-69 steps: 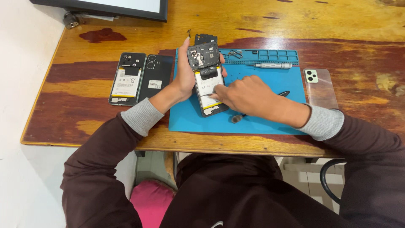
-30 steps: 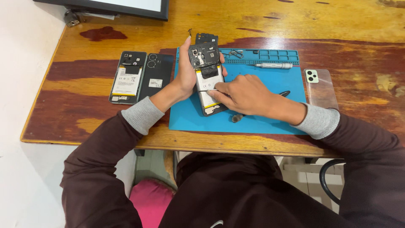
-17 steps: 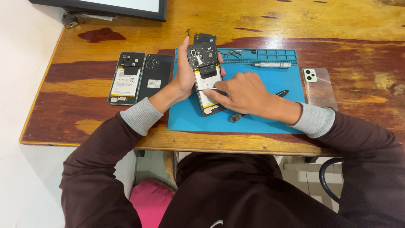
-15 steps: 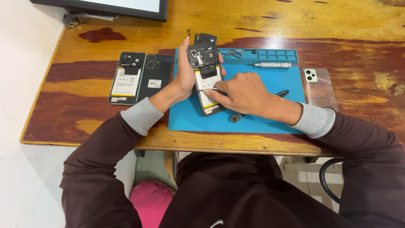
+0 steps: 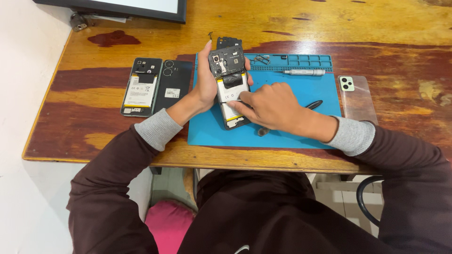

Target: The person disassembles a smartphone on a blue mat, using a screwdriver to remove screws and a metal spudger to pry open the casing. They carefully lift the battery and disconnect internal components, then reposition the phone to continue working on the internal assembly.

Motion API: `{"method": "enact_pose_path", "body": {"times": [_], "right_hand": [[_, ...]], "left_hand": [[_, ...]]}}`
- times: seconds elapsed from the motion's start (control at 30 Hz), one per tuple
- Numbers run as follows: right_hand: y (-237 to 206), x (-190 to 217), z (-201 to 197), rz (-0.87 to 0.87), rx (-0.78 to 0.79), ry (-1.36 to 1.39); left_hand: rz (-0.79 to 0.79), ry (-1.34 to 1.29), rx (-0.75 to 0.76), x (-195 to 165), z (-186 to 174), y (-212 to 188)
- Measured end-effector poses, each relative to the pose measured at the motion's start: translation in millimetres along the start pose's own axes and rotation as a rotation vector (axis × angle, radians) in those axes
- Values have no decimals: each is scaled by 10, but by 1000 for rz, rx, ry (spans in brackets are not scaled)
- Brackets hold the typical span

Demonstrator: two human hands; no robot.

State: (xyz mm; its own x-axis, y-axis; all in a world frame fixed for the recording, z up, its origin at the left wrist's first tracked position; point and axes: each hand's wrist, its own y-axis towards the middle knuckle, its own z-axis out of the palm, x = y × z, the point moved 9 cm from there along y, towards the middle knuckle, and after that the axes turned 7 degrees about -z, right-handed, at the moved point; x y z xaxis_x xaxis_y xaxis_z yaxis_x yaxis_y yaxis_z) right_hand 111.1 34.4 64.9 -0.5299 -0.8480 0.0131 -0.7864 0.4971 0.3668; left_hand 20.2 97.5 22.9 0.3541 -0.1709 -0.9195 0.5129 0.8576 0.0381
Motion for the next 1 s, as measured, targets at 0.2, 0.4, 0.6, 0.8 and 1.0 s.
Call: {"method": "enact_pose_path", "body": {"times": [0.2, 0.4, 0.6, 0.8, 1.0], "right_hand": [[7, 20, -9, -31, 1, 5], [14, 10, -7, -10, 38, 15], [2, 27, -20, -22, -29, -57], [-18, 50, 11, -39, -77, -134], [-33, 70, 3, -73, -94, -178]], "left_hand": [[-5, 1, 0, -16, 7, -14], [3, 10, -9, -37, 13, -29], [-9, 13, -20, -31, 8, -30], [-31, -16, -19, 2, 0, -3], [-33, -31, -21, 24, -19, -2]]}}
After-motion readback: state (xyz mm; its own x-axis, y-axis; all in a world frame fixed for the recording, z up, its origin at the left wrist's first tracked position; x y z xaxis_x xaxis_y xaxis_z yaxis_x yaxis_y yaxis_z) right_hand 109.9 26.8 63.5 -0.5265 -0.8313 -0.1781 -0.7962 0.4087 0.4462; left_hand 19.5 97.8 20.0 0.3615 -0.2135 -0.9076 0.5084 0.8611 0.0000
